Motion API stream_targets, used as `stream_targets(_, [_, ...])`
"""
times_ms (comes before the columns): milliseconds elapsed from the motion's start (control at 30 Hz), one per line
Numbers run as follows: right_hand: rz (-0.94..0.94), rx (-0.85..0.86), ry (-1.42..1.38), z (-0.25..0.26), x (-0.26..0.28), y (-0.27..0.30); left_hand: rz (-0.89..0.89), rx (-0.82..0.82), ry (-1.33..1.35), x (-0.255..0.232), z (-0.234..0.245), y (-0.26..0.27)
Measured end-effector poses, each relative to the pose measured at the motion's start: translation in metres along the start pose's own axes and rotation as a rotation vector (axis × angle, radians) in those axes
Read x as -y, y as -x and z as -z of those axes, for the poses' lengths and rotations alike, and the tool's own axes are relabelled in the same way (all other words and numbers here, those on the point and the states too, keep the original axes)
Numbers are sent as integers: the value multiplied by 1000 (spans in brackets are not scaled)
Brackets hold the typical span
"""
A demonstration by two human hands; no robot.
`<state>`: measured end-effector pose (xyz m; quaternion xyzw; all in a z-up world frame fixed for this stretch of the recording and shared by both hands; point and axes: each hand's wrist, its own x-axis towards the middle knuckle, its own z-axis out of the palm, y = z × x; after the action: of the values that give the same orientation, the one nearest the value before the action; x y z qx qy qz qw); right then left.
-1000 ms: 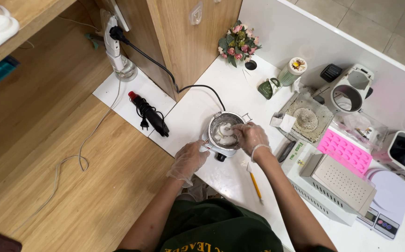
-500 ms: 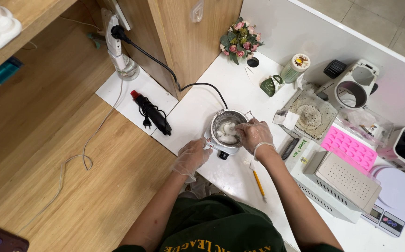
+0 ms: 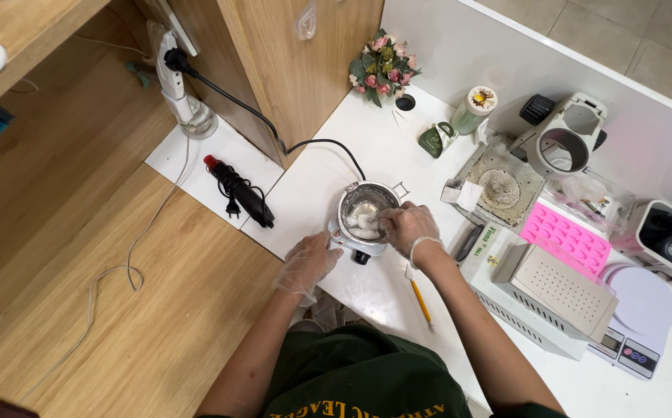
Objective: Stirring and melting wax in a small pot on a heating plate, then plugging in an electric fan.
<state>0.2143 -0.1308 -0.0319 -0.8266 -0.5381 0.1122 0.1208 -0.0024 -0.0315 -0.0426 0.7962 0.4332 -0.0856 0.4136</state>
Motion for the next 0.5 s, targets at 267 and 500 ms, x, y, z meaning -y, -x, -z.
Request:
stream_targets(267, [-72,3,-24,15,21,-9,45,8,-38,-10,8,6])
stream_targets(500, [-101,72,-28,4,13,10,21,-20,-41,-14,9,8])
